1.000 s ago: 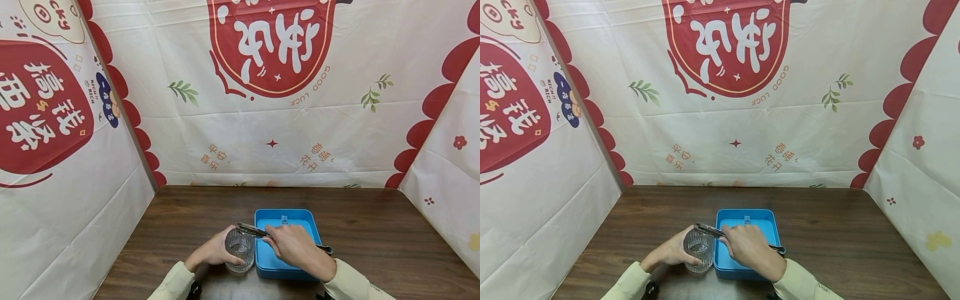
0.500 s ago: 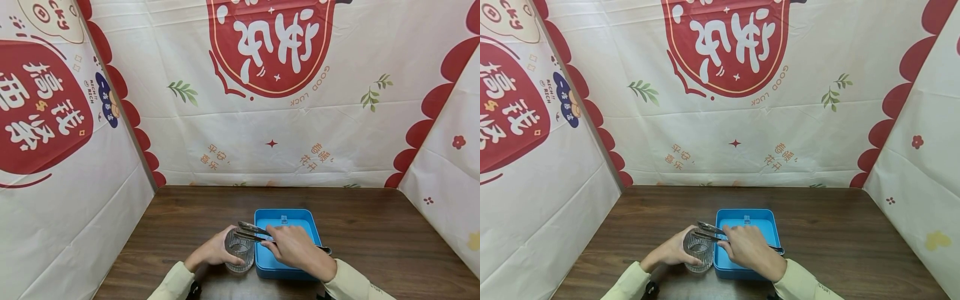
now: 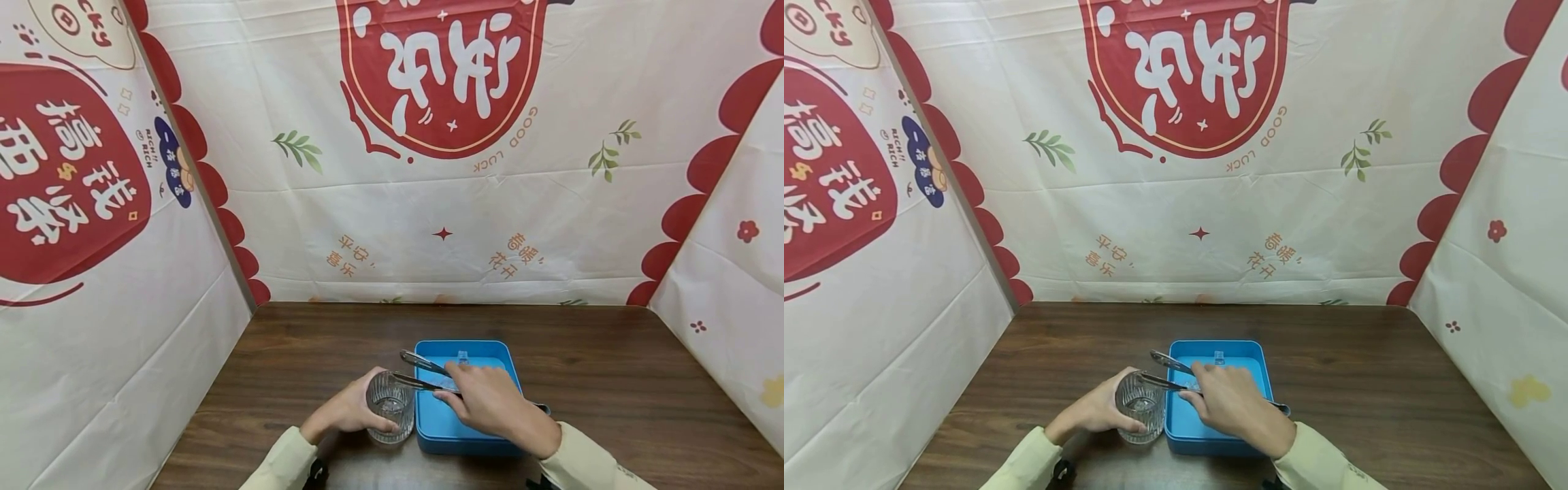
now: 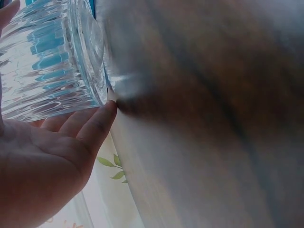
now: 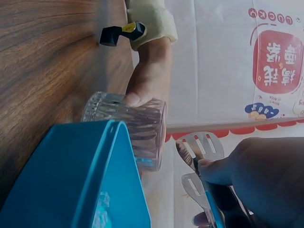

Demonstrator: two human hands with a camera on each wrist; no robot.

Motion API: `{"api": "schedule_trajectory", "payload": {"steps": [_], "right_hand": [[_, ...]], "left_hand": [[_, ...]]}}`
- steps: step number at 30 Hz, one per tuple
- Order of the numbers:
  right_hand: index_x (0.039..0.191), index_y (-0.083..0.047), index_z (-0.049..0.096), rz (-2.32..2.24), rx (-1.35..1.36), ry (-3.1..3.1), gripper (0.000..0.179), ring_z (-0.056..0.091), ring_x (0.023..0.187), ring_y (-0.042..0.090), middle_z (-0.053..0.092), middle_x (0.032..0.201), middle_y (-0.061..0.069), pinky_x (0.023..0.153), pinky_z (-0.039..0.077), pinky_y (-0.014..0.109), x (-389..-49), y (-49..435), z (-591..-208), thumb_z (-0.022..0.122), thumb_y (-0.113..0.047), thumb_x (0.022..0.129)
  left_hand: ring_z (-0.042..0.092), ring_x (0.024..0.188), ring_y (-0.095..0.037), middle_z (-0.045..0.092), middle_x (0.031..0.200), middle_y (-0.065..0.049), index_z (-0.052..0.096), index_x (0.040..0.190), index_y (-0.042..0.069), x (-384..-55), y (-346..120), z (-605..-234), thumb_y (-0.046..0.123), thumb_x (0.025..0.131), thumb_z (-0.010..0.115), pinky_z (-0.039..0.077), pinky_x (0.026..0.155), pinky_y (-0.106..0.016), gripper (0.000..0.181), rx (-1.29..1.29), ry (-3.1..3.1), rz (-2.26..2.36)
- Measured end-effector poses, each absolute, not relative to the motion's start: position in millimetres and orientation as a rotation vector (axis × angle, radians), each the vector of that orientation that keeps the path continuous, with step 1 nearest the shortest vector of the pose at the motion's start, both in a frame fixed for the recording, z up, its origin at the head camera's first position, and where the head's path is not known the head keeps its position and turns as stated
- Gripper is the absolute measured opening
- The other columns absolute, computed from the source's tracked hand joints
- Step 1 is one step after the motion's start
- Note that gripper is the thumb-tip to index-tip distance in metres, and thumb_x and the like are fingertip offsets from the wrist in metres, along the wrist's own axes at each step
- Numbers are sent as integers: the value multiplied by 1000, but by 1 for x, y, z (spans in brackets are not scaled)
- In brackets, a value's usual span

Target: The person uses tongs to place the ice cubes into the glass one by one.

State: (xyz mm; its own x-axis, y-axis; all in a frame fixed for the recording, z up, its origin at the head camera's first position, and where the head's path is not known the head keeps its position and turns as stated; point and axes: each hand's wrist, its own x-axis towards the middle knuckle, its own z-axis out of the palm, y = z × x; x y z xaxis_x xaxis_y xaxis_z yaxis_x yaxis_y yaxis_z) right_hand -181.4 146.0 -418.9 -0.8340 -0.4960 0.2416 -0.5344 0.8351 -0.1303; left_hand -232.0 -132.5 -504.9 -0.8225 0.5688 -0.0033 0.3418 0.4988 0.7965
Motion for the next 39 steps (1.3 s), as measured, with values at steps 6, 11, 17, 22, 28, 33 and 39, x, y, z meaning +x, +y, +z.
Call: {"api": "schedule_trajectory", "payload": {"steps": [6, 11, 17, 22, 28, 33, 39], "right_hand": [[112, -9, 66, 270, 765, -2809, 41, 64, 66, 15, 73, 98, 7, 52, 50, 31, -182, 154, -419, 64, -45, 93], [117, -8, 65, 276, 733, -2813, 46, 70, 77, 21, 72, 110, 12, 53, 53, 34, -182, 161, -420, 65, -46, 92], [125, -7, 64, 267, 675, -2853, 53, 71, 93, 29, 70, 118, 14, 57, 56, 39, -184, 169, -420, 65, -47, 92], [122, -7, 64, 268, 646, -2877, 51, 71, 81, 27, 70, 115, 15, 51, 52, 34, -185, 175, -420, 66, -48, 91], [120, -7, 63, 255, 608, -2910, 49, 69, 74, 25, 71, 110, 14, 52, 51, 33, -189, 183, -420, 68, -46, 90], [121, -5, 62, 264, 572, -2948, 51, 68, 72, 25, 70, 110, 16, 52, 50, 32, -194, 187, -423, 69, -45, 90], [121, -4, 61, 275, 545, -2981, 51, 66, 67, 23, 70, 107, 16, 49, 47, 32, -199, 192, -426, 68, -45, 91]], "left_hand": [[61, 97, -13, 62, 111, 2, 46, 134, 24, -232, -133, -505, 41, 69, 89, 51, 81, -30, 80, 754, 2474, 1229], [61, 97, -13, 62, 112, 1, 46, 135, 22, -231, -133, -505, 41, 70, 89, 51, 81, -30, 81, 759, 2476, 1225], [61, 99, -13, 63, 114, -1, 45, 136, 21, -232, -133, -506, 41, 69, 89, 51, 82, -31, 82, 764, 2474, 1229], [61, 98, -14, 63, 112, 1, 46, 135, 23, -232, -133, -505, 41, 69, 89, 51, 82, -31, 81, 767, 2489, 1221], [61, 99, -14, 62, 112, 2, 46, 134, 24, -232, -133, -504, 40, 69, 90, 51, 82, -31, 80, 768, 2491, 1226], [61, 99, -14, 62, 112, 2, 46, 134, 24, -231, -132, -504, 39, 69, 90, 51, 83, -32, 80, 764, 2488, 1231], [61, 98, -14, 62, 113, 0, 46, 134, 23, -230, -132, -504, 38, 69, 90, 51, 81, -31, 80, 760, 2482, 1229]]}}
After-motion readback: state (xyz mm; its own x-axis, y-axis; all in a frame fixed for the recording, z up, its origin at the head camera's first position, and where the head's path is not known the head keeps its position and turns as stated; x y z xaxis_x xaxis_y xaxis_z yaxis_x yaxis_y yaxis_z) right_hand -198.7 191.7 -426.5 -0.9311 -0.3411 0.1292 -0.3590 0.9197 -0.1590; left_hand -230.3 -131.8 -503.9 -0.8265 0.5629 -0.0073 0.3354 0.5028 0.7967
